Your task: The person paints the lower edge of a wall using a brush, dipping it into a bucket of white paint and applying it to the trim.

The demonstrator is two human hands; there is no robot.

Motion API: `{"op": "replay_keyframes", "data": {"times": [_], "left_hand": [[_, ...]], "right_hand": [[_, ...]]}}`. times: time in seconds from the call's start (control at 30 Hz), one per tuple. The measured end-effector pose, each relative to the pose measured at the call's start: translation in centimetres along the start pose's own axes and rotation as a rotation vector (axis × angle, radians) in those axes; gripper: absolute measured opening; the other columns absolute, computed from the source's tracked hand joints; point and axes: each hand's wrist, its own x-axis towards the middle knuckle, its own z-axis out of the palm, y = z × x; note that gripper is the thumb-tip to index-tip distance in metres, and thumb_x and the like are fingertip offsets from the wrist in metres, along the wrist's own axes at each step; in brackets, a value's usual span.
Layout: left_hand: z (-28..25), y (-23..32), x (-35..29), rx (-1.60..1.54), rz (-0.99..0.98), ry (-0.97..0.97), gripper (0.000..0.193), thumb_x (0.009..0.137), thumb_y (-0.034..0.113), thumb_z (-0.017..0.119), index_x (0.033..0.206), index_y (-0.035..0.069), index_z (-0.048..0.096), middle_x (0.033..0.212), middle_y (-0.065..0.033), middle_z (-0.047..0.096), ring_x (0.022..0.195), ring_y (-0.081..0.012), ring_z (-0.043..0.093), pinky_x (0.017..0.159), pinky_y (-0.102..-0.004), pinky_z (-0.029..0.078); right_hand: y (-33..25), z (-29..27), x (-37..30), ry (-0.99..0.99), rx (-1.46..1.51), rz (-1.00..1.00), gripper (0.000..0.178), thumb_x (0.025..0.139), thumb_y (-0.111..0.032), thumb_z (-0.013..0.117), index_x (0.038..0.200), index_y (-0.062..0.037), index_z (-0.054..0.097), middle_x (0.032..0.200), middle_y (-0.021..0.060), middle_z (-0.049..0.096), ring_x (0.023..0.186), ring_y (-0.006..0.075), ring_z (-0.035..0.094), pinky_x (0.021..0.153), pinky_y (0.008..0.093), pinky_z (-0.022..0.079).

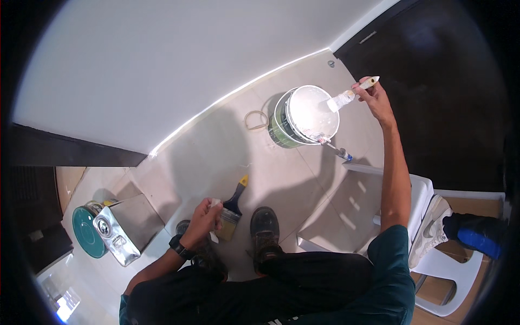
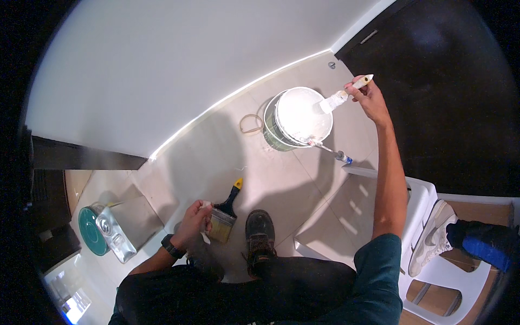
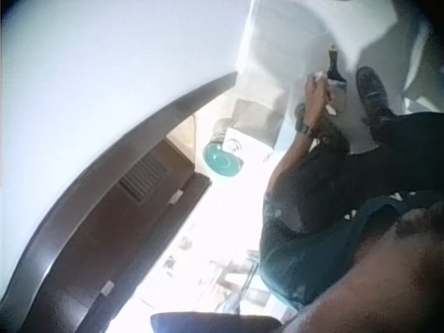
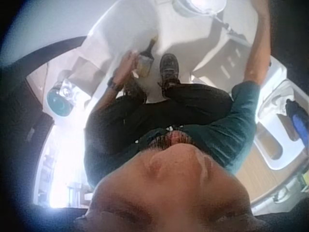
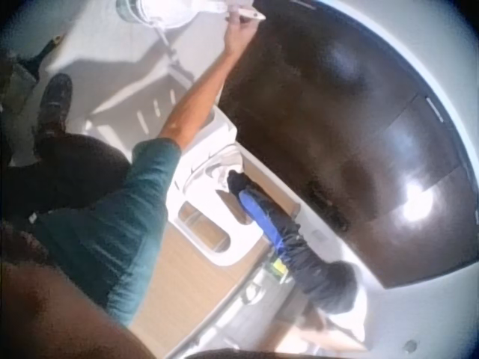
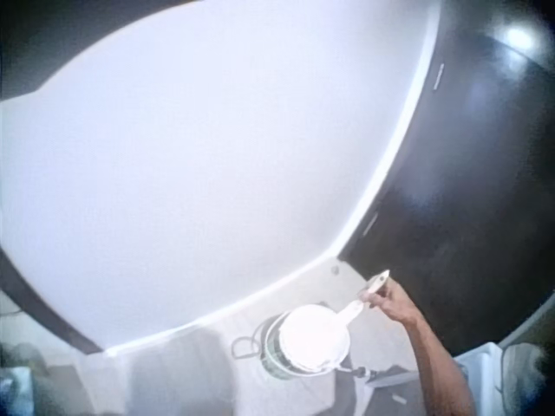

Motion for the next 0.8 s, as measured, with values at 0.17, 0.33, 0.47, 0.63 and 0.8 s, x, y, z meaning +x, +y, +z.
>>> {"op": "replay_keyframes", "data": {"times": [0.17, 0.33, 0.47, 0.63, 0.8], "left_hand": [[-0.1, -0.1, 0.0, 0.005, 0.009, 0.019, 0.028, 0.100, 0.026, 0.063, 0.113, 0.004, 0.053, 0.078, -0.0002, 0.055, 0.060, -0.0092, 0.054, 0.056, -0.0256, 0.047], [0.3, 0.3, 0.1, 0.091, 0.001, -0.005, 0.032, 0.098, 0.025, 0.066, 0.117, 0.003, 0.053, 0.085, 0.0002, 0.056, 0.066, -0.0079, 0.054, 0.058, -0.0259, 0.049], [0.7, 0.1, 0.3, 0.076, -0.012, -0.027, 0.033, 0.098, 0.025, 0.066, 0.118, 0.003, 0.053, 0.085, 0.0002, 0.056, 0.066, -0.0077, 0.053, 0.060, -0.0251, 0.049], [0.1, 0.0, -0.1, 0.068, -0.023, -0.001, 0.033, 0.098, 0.026, 0.066, 0.118, 0.003, 0.053, 0.086, -0.0002, 0.057, 0.065, -0.0085, 0.055, 0.060, -0.0243, 0.049], [0.9, -0.1, -0.2, 0.047, -0.044, 0.040, 0.032, 0.100, 0.026, 0.063, 0.120, 0.005, 0.050, 0.079, -0.0015, 0.054, 0.062, -0.0136, 0.058, 0.059, -0.0274, 0.049]], "right_hand": [[-0.3, -1.3, 0.1, 0.076, 0.021, -0.041, 0.031, 0.093, -0.021, 0.072, 0.114, -0.0045, 0.056, 0.104, 0.0054, 0.071, 0.089, 0.0123, 0.063, 0.074, 0.0289, 0.053], [-0.5, 1.5, 0.7, 0.324, 0.175, 0.061, 0.033, 0.088, -0.033, 0.080, 0.095, -0.0066, 0.062, 0.079, 0.0001, 0.063, 0.065, 0.0070, 0.060, 0.059, 0.0222, 0.049], [1.6, 3.8, 0.9, 0.290, 0.122, 0.210, 0.039, 0.084, -0.035, 0.083, 0.093, -0.0035, 0.061, 0.074, 0.0024, 0.064, 0.060, 0.0068, 0.061, 0.050, 0.0221, 0.050], [3.1, 1.2, 0.7, 0.352, 0.008, 0.190, 0.040, 0.084, -0.034, 0.083, 0.093, -0.0020, 0.061, 0.075, 0.0039, 0.066, 0.060, 0.0078, 0.062, 0.053, 0.0230, 0.054], [3.1, -1.5, -0.2, 0.440, 0.010, 0.141, 0.041, 0.083, -0.033, 0.084, 0.094, -0.0013, 0.061, 0.078, 0.0046, 0.066, 0.061, 0.0086, 0.063, 0.054, 0.0237, 0.056]]}}
